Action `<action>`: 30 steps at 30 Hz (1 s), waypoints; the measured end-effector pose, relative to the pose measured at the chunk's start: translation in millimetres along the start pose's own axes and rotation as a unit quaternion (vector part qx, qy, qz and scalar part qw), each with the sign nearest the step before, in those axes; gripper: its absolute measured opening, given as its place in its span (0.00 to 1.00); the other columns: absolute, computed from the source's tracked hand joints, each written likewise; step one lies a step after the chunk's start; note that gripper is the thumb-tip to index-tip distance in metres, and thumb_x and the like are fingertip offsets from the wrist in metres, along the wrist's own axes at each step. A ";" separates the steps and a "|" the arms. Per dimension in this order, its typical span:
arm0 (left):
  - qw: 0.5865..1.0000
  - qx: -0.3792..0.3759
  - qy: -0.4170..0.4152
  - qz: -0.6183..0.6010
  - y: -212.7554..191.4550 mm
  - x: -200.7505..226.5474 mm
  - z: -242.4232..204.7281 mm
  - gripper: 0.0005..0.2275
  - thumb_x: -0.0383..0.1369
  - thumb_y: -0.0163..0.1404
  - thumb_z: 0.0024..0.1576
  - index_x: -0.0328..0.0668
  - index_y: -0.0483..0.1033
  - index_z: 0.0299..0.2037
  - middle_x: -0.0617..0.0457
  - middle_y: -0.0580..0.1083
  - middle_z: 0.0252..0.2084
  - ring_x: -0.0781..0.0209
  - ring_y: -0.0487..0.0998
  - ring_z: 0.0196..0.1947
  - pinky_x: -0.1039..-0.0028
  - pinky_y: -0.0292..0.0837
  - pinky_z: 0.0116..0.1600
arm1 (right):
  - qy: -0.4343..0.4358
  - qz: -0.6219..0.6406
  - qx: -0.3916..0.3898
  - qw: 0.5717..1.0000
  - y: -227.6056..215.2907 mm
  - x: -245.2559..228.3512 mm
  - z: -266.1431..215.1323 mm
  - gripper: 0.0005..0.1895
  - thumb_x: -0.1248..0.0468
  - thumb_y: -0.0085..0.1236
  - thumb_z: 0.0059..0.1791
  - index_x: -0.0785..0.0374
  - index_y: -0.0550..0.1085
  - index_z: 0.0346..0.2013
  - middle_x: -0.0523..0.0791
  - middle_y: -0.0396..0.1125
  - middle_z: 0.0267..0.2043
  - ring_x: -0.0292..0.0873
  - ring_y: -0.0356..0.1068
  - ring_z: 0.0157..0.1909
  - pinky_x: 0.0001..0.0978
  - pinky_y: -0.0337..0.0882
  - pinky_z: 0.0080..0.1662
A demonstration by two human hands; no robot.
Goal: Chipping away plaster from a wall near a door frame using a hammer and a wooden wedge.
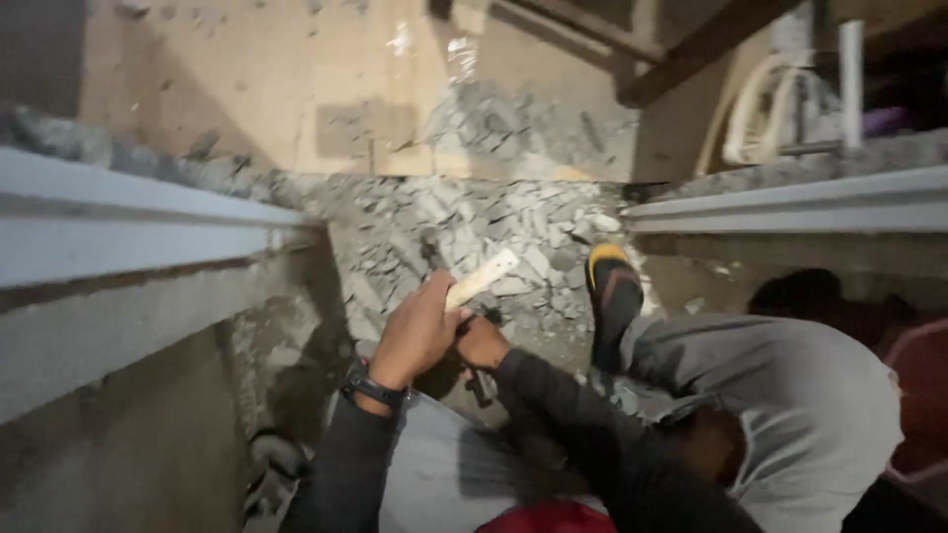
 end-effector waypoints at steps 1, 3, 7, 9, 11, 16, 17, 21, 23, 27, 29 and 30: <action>1.000 -0.004 -0.012 0.014 6.4 -7.1 5.5 0.13 0.34 0.45 0.55 0.40 0.62 0.47 0.29 0.70 0.41 0.23 0.70 0.44 0.41 0.65 0.44 | 0.005 -0.057 -0.024 0.998 -4.0 -7.2 0.0 0.11 0.62 0.50 0.43 0.69 0.68 0.29 0.48 0.64 0.24 0.43 0.60 0.18 0.33 0.66 0.25; 0.999 -0.003 -0.023 0.025 11.5 -17.3 12.2 0.14 0.35 0.44 0.55 0.40 0.62 0.48 0.29 0.71 0.44 0.24 0.70 0.46 0.40 0.65 0.47 | 0.008 -0.119 -0.047 0.992 -14.3 -19.0 0.2 0.10 0.63 0.50 0.43 0.70 0.70 0.27 0.48 0.64 0.23 0.44 0.61 0.18 0.33 0.66 0.24; 0.996 0.016 -0.083 -0.034 3.7 -24.0 7.6 0.12 0.35 0.39 0.56 0.41 0.61 0.48 0.30 0.70 0.43 0.26 0.70 0.46 0.44 0.65 0.48 | 0.027 -0.107 -0.056 0.992 -22.3 0.6 51.0 0.12 0.61 0.56 0.44 0.72 0.72 0.27 0.50 0.66 0.20 0.47 0.64 0.15 0.41 0.68 0.18; 0.990 0.034 -0.116 -0.070 -1.5 -20.2 -5.9 0.13 0.35 0.39 0.56 0.40 0.61 0.49 0.30 0.70 0.43 0.26 0.70 0.47 0.44 0.65 0.49 | 0.040 0.026 -0.020 0.999 -20.0 8.7 71.2 0.16 0.59 0.61 0.46 0.72 0.72 0.32 0.53 0.67 0.20 0.50 0.67 0.14 0.49 0.70 0.13; 0.975 0.083 -0.108 -0.176 -9.8 -3.7 -24.6 0.12 0.35 0.39 0.56 0.43 0.67 0.48 0.40 0.74 0.39 0.38 0.77 0.42 0.55 0.69 0.47 | 0.024 0.094 -0.038 0.995 -4.4 -6.2 54.4 0.12 0.61 0.58 0.46 0.70 0.70 0.30 0.49 0.63 0.20 0.46 0.66 0.15 0.43 0.69 0.16; 0.957 0.258 -0.097 -0.094 -34.8 -4.2 -72.1 0.14 0.26 0.43 0.55 0.29 0.69 0.50 0.25 0.70 0.44 0.24 0.67 0.48 0.45 0.62 0.52 | 0.001 0.277 -0.076 0.958 22.7 -57.2 1.0 0.06 0.67 0.53 0.46 0.66 0.67 0.27 0.42 0.56 0.20 0.38 0.61 0.18 0.31 0.67 0.21; 0.941 0.308 -0.128 -0.067 -38.0 -12.8 -84.0 0.14 0.23 0.42 0.55 0.25 0.68 0.50 0.23 0.70 0.44 0.22 0.66 0.48 0.44 0.61 0.53 | -0.004 0.340 -0.072 0.938 24.1 -69.8 -12.8 0.05 0.69 0.51 0.46 0.64 0.66 0.26 0.40 0.54 0.20 0.35 0.60 0.19 0.27 0.67 0.23; 0.904 0.352 -0.241 0.015 -42.6 -31.1 -116.0 0.15 0.30 0.42 0.58 0.33 0.69 0.53 0.32 0.71 0.47 0.31 0.69 0.50 0.47 0.62 0.53 | -0.052 0.316 -0.166 0.933 59.4 -73.9 -49.2 0.07 0.70 0.55 0.45 0.63 0.65 0.34 0.45 0.58 0.22 0.42 0.65 0.24 0.37 0.72 0.29; 0.882 0.372 -0.277 0.079 -51.4 -33.0 -121.3 0.14 0.26 0.43 0.57 0.33 0.69 0.53 0.33 0.73 0.44 0.34 0.72 0.48 0.49 0.65 0.52 | -0.049 0.263 -0.148 0.952 65.0 -61.1 -57.6 0.09 0.70 0.54 0.44 0.66 0.63 0.33 0.42 0.55 0.19 0.37 0.57 0.16 0.32 0.65 0.19; 0.874 0.385 -0.288 0.071 -68.0 -24.6 -111.6 0.14 0.28 0.43 0.59 0.34 0.67 0.55 0.36 0.72 0.47 0.38 0.72 0.51 0.52 0.65 0.54 | -0.040 0.291 -0.205 0.934 85.6 -52.8 -85.7 0.15 0.59 0.59 0.45 0.65 0.63 0.33 0.42 0.51 0.17 0.38 0.56 0.13 0.34 0.63 0.14; 0.846 0.416 -0.330 0.046 -71.0 -36.2 -114.3 0.09 0.26 0.44 0.58 0.29 0.74 0.44 0.36 0.74 0.36 0.35 0.75 0.43 0.54 0.68 0.48 | 0.007 0.286 -0.199 0.937 93.9 -32.5 -86.1 0.19 0.56 0.64 0.42 0.65 0.64 0.30 0.44 0.54 0.16 0.39 0.57 0.13 0.35 0.63 0.13; 0.856 0.405 -0.319 0.051 -74.3 -48.9 -107.1 0.09 0.26 0.44 0.58 0.29 0.74 0.44 0.36 0.74 0.36 0.35 0.75 0.43 0.54 0.68 0.48 | 0.004 0.302 -0.187 0.935 91.0 -33.0 -80.9 0.19 0.56 0.64 0.42 0.65 0.64 0.30 0.44 0.54 0.16 0.39 0.57 0.13 0.35 0.63 0.13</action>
Point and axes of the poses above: each hand's wrist, its own z-axis towards the middle knuckle, its own y-axis out of the palm, x = y × z, the point moved 10 cm from there along z, towards the middle knuckle
